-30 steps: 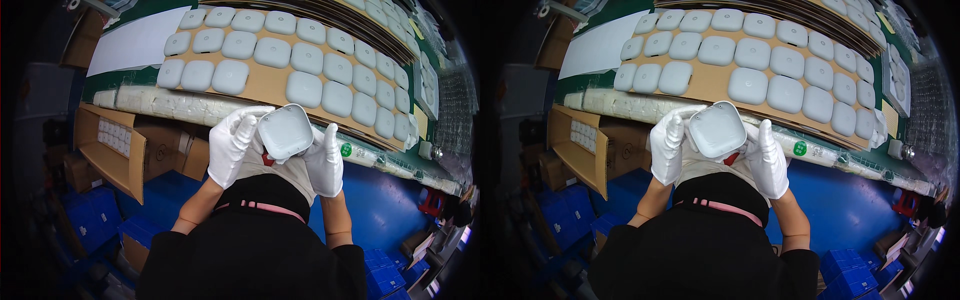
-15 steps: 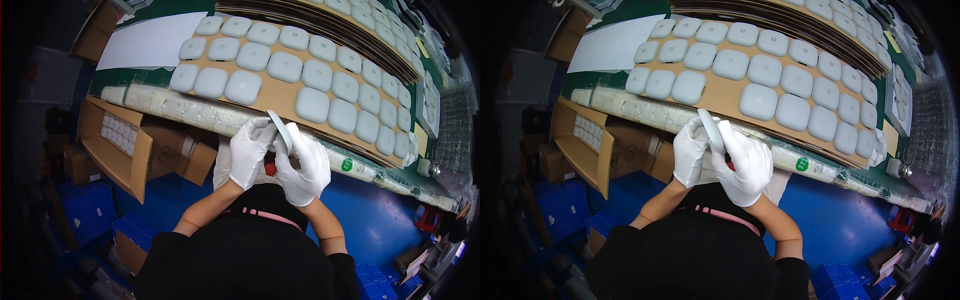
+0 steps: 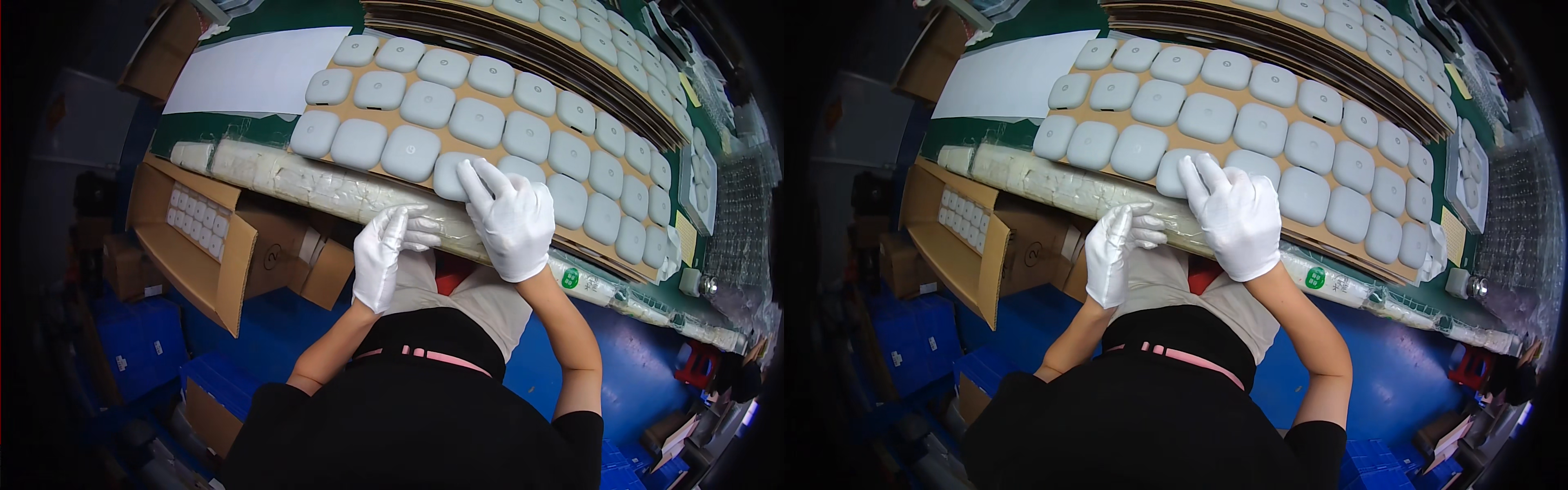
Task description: Inspecting and organizing small white electronic components into trays at a factory workstation.
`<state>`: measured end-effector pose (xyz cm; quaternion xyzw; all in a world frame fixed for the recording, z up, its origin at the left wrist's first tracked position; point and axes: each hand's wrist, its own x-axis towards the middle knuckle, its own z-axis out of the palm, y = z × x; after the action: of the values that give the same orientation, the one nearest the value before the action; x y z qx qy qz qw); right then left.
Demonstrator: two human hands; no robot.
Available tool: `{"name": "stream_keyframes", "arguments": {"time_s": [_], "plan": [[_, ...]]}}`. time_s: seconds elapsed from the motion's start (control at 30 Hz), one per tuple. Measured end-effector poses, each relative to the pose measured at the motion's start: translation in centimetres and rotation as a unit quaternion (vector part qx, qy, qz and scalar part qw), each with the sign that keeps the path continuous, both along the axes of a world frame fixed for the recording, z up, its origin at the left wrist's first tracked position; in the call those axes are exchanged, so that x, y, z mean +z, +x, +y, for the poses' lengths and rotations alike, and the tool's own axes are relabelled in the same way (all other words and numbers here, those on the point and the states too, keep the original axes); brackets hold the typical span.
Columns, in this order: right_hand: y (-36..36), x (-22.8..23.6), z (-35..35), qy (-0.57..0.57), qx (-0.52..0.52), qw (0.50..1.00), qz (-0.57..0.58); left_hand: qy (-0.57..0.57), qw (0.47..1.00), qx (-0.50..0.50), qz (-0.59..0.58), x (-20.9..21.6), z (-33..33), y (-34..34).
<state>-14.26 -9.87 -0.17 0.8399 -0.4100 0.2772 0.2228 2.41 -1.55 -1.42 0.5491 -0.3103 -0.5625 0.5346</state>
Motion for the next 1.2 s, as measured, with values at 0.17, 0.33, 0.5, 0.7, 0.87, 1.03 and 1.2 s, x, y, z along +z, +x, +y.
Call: {"name": "stream_keyframes", "arguments": {"time_s": [0.17, 0.33, 0.5, 0.7, 0.87, 1.03, 1.2], "plan": [[0.3, 0.5, 0.7, 0.089, -0.011, 0.995, 0.032, -0.007, 1.0, 0.028, -0.001, -0.4, 0.1, 0.9], [0.6, 1.1, 0.2, 0.137, -0.036, 0.989, 0.03, -0.006, 0.999, 0.034, 0.005, -0.5, 0.0, 1.0], [1.3, 1.3, -0.7, 0.115, -0.022, 0.992, -0.039, -0.007, 0.999, 0.033, 0.009, -0.6, 0.0, 1.3], [3.6, 2.2, -2.1, 0.142, 0.048, 0.982, -0.111, -0.009, 0.999, 0.032, 0.015, -0.4, -0.2, 1.7], [4.9, 1.4, -2.8, 0.167, 0.056, 0.98, -0.089, -0.013, 0.998, 0.056, 0.03, -0.1, -0.8, 1.9], [4.6, 1.2, -3.6, 0.132, 0.123, 0.976, -0.118, -0.014, 0.994, 0.073, 0.083, 0.0, -1.4, 2.1], [4.3, 1.5, -2.9, 0.153, 0.16, 0.968, -0.119, 0.002, 0.995, 0.051, 0.089, -0.3, -2.1, 2.8]]}}
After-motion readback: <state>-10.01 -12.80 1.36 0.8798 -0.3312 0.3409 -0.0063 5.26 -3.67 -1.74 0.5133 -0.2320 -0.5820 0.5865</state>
